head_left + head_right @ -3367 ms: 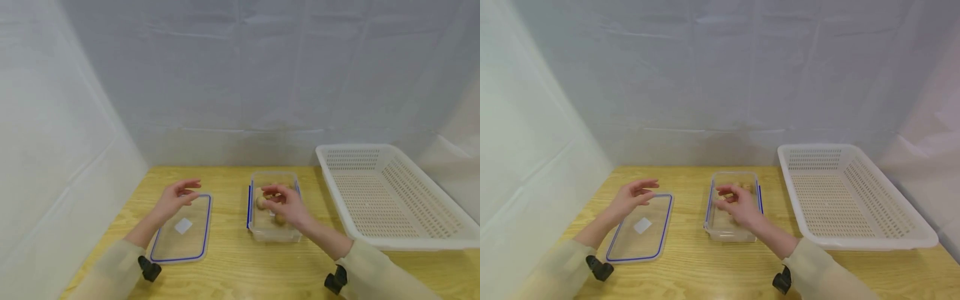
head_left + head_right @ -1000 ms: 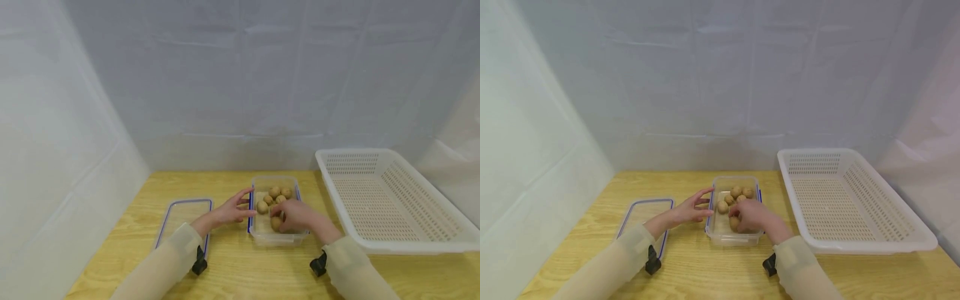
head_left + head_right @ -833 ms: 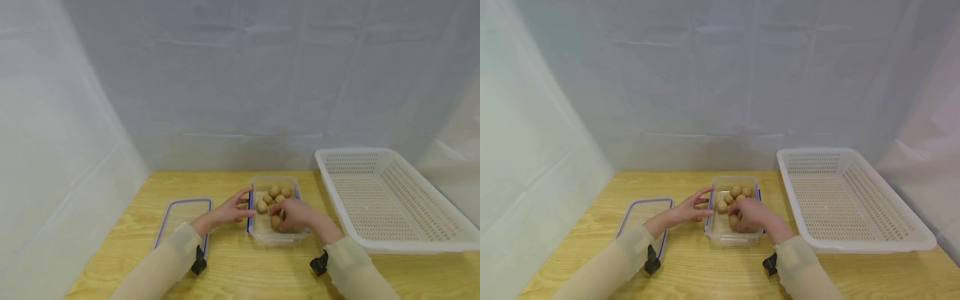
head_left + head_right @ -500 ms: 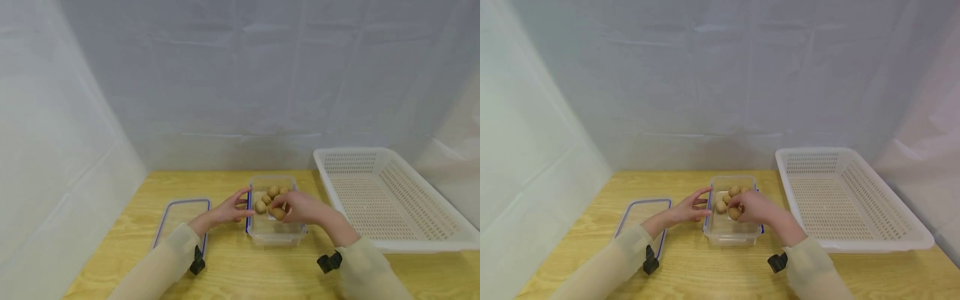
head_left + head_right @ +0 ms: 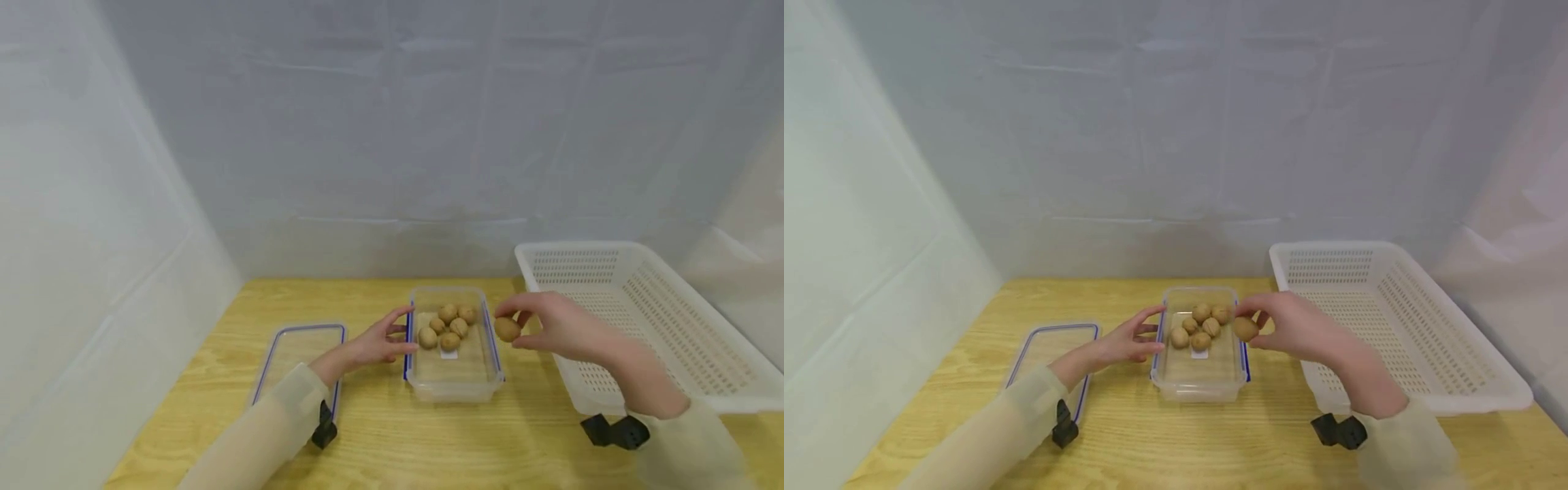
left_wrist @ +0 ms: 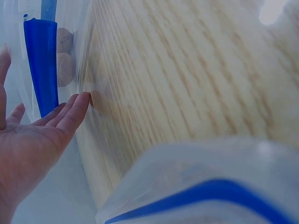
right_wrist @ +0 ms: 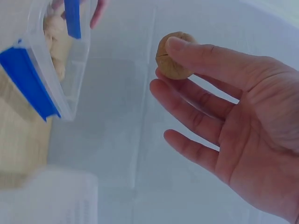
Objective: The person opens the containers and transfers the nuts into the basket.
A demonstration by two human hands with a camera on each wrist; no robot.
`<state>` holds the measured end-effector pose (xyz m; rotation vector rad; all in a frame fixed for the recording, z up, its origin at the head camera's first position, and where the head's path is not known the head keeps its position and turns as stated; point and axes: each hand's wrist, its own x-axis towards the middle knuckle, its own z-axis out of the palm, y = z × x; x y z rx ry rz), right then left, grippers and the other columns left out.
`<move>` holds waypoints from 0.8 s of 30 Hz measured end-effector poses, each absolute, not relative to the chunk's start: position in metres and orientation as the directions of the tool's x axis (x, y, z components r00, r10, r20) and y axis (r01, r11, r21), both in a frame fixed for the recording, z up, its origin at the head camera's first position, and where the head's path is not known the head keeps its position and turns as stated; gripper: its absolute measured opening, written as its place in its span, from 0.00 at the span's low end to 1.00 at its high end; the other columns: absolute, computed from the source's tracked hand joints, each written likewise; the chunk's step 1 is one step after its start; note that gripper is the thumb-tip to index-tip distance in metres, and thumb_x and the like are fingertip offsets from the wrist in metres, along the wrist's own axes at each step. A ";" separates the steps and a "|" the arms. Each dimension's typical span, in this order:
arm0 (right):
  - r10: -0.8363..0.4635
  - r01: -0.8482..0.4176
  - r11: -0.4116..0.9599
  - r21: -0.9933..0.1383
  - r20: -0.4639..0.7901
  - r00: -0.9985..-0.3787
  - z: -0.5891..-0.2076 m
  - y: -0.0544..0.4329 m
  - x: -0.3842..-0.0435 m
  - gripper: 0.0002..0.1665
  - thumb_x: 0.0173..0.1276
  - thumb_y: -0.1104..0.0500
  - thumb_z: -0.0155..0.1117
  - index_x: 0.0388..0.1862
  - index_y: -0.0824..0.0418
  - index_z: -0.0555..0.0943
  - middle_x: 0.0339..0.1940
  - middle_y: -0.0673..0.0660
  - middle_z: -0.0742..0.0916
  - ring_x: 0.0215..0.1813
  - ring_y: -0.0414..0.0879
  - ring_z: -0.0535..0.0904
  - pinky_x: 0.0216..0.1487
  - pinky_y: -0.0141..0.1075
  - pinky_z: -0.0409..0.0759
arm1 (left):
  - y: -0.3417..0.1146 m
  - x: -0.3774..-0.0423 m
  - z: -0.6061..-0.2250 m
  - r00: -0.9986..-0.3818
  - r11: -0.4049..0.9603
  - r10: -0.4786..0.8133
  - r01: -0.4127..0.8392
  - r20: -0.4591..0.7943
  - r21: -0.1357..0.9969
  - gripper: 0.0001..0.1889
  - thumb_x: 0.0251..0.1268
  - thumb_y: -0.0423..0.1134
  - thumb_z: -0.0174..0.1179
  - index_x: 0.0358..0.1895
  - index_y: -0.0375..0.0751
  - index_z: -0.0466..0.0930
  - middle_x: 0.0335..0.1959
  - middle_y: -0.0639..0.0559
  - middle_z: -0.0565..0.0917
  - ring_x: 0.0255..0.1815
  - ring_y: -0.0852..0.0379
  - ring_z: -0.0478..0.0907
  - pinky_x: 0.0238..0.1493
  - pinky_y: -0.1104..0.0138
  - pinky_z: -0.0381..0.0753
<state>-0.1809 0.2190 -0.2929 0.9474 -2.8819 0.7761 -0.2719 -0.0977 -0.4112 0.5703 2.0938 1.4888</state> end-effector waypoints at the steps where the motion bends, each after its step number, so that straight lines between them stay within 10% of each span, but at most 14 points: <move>1: -0.552 -0.562 0.694 -0.450 0.169 -0.817 -0.291 0.224 -0.179 0.25 0.57 0.66 0.74 0.55 0.60 0.81 0.47 0.49 0.84 0.43 0.42 0.79 0.42 0.39 0.78 | -0.098 -0.272 -0.411 -0.786 0.313 0.597 0.045 -0.160 0.949 0.42 0.69 0.39 0.61 0.78 0.48 0.45 0.72 0.28 0.56 0.68 0.34 0.62 0.43 0.58 0.77; 24: -0.322 -0.339 0.788 -0.514 0.125 -0.938 -0.320 0.348 -0.175 0.27 0.60 0.61 0.73 0.57 0.68 0.78 0.45 0.57 0.84 0.37 0.35 0.80 0.33 0.34 0.79 | -0.096 -0.274 -0.413 -0.784 0.321 0.601 0.057 -0.157 0.946 0.42 0.68 0.38 0.61 0.78 0.47 0.44 0.72 0.27 0.55 0.69 0.35 0.62 0.37 0.61 0.75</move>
